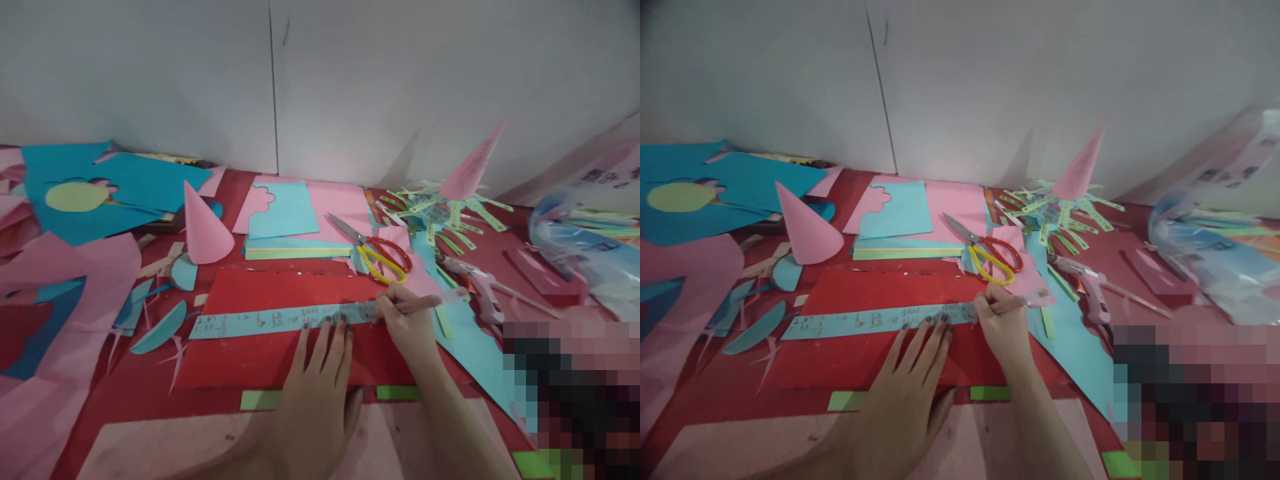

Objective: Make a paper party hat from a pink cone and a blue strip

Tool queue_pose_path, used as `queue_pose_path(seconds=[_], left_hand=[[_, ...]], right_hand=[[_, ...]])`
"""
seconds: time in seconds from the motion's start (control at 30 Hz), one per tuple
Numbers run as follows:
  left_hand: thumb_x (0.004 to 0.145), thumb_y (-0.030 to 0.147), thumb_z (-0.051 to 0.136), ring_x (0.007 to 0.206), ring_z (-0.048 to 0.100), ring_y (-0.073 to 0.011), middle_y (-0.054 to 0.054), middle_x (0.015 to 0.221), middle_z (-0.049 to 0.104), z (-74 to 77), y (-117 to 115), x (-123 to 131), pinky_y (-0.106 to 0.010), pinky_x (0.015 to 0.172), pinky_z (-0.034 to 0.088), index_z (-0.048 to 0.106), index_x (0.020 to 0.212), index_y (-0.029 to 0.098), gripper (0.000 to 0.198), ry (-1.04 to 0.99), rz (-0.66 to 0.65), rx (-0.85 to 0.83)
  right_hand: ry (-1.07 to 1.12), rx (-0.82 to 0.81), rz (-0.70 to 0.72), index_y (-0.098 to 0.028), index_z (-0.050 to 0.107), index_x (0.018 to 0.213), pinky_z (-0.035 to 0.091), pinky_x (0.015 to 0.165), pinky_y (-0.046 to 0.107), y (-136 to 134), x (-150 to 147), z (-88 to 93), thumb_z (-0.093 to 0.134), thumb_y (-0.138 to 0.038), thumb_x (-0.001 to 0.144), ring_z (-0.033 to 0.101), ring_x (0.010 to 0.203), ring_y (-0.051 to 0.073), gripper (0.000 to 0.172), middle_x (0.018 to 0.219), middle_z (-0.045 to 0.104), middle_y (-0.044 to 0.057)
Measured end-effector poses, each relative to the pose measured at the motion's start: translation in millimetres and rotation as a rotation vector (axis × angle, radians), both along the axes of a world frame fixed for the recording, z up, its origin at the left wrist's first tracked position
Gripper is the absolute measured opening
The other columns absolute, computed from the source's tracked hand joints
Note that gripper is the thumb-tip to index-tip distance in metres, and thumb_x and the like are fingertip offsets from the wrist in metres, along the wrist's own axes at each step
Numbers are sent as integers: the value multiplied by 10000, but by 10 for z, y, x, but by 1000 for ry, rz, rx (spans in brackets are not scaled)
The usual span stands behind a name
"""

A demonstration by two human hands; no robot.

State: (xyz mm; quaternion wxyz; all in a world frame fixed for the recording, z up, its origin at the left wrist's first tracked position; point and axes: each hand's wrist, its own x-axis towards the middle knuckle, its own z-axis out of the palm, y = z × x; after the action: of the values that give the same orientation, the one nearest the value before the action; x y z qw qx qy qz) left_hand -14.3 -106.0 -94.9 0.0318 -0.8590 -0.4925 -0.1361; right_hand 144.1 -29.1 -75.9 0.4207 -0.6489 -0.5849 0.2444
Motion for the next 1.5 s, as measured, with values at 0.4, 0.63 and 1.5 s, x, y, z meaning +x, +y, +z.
queue_pose_path(seconds=[0.4, 0.63, 1.5], left_hand=[[875, 371, 275, 1245, 330, -259, -65, 1369, 404, 5, -3, 3, -449, 1024, 208, 379, 1304, 128, 504, 1, 2, -3], [874, 379, 273, 1247, 322, -255, -64, 1349, 433, 14, 2, 6, -443, 1015, 224, 401, 1290, 124, 505, -1, -2, 3], [879, 384, 258, 1262, 298, -256, -66, 1374, 397, -3, 6, 2, -449, 1026, 195, 359, 1314, 121, 519, 2, -3, -6]], right_hand=[[-17, 11, 46, -225, 305, 489, 304, 430, 240, -1, -1, -1, 455, -200, 730, 392, 422, 103, 284, 419, 379, -60], [-12, -8, 13, -223, 325, 488, 309, 436, 237, 1, 5, -7, 471, -195, 727, 443, 429, 110, 281, 402, 422, -56], [79, -37, -59, -223, 325, 482, 369, 428, 224, 15, 29, -9, 486, -162, 678, 559, 438, 143, 261, 378, 472, -63]])
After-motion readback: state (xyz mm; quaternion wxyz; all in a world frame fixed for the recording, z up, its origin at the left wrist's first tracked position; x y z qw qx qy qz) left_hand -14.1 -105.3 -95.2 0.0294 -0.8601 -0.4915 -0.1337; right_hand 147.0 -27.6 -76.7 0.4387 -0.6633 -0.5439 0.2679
